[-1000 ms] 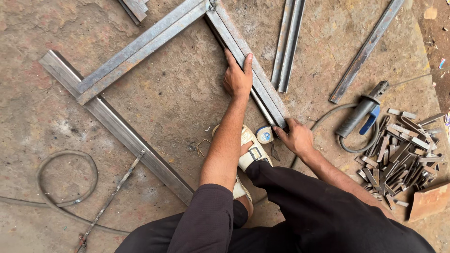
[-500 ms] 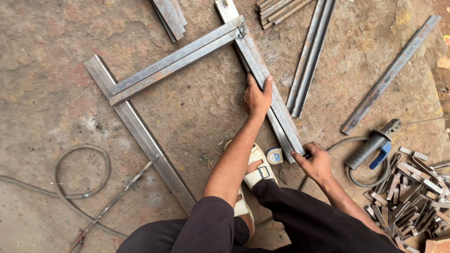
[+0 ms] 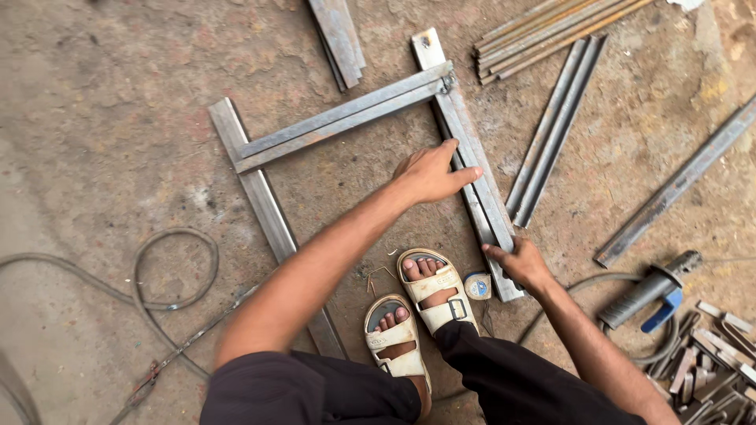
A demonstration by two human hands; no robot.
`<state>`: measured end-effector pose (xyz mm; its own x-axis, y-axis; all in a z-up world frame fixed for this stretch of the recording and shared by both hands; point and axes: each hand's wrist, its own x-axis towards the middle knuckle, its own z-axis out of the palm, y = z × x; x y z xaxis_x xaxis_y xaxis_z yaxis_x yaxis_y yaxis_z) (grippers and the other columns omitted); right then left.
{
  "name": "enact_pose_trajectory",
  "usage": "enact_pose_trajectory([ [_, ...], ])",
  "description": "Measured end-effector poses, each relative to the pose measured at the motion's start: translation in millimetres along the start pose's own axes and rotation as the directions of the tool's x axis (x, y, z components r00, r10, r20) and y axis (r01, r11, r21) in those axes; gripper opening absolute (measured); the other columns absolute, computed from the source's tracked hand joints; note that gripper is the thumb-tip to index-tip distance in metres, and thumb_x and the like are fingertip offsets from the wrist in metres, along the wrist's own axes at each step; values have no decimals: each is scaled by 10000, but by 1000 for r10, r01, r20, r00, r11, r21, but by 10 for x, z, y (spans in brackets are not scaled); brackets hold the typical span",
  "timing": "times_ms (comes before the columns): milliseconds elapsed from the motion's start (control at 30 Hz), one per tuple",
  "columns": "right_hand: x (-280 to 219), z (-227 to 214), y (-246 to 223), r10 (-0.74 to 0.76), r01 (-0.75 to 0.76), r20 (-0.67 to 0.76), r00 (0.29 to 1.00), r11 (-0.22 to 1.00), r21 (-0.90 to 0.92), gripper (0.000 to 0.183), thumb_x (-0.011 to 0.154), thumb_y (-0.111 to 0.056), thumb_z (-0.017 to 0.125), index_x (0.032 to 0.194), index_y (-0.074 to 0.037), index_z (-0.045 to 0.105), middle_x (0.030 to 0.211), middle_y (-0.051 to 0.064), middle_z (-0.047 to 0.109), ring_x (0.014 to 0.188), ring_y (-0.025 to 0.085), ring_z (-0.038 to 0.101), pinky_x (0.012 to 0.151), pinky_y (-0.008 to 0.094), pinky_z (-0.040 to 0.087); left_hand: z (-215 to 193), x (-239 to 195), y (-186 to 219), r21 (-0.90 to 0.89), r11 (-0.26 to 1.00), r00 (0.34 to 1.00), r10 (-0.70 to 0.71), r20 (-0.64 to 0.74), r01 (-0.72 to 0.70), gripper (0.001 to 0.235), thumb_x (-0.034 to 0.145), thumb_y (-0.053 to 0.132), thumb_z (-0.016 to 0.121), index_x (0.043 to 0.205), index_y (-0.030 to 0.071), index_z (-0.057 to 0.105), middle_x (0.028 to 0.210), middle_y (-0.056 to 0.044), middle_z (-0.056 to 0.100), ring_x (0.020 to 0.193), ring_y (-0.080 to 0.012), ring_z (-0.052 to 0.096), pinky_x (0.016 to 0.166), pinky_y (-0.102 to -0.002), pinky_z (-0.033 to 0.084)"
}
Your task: The person aligns metal bars on the floor and welds the joints together using a welding tool.
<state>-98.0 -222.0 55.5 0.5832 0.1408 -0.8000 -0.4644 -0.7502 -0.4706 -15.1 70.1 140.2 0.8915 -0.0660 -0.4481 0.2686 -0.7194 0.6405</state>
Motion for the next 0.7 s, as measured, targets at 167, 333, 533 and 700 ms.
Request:
enact_pose_trajectory([
  [167, -55, 93, 92, -70, 72, -95, 993, 997, 20, 608, 865, -371, 764, 1292, 41, 627, 646, 149, 695, 522, 207, 641, 495, 397, 503, -907, -2065, 531, 13, 1000, 968, -11, 251, 8, 1034, 913, 778, 449, 1659, 85, 269, 1448, -203, 605, 1100, -371, 745, 890, -514, 644],
  [333, -194, -16, 243, -40, 40, -46, 998, 999, 15, 551, 847, -371, 756, 1205, 45, 705, 652, 128, 686, 505, 214, 633, 480, 389, 492, -1228, -2972, 668, -36, 992, 987, 126, 95, -123, 1040, 912, 813, 430, 1603, 42, 336, 1333, -244, 640, 1268, -373, 619, 1063, -552, 479],
  [533, -118, 128, -167, -55, 56, 24, 998, 996, -69, 652, 889, -446, 773, 1282, 46, 605, 627, 113, 591, 477, 184, 506, 462, 368, 423, -1274, -2820, 516, 44, 999, 999, -2, -49, 4, 1056, 881, 800, 416, 1618, 51, 306, 1207, -243, 647, 1179, -353, 654, 1016, -514, 521],
  [700, 246, 497, -1634, -211, 202, 65, 975, 972, 124, 471, 879, -384, 759, 1077, 30, 651, 596, 134, 633, 438, 202, 510, 404, 364, 390, -1406, -2843, 459, 51, 996, 991, 79, -111, -74, 1039, 888, 773, 486, 1612, 45, 324, 1249, -262, 646, 1231, -389, 630, 1039, -535, 498],
])
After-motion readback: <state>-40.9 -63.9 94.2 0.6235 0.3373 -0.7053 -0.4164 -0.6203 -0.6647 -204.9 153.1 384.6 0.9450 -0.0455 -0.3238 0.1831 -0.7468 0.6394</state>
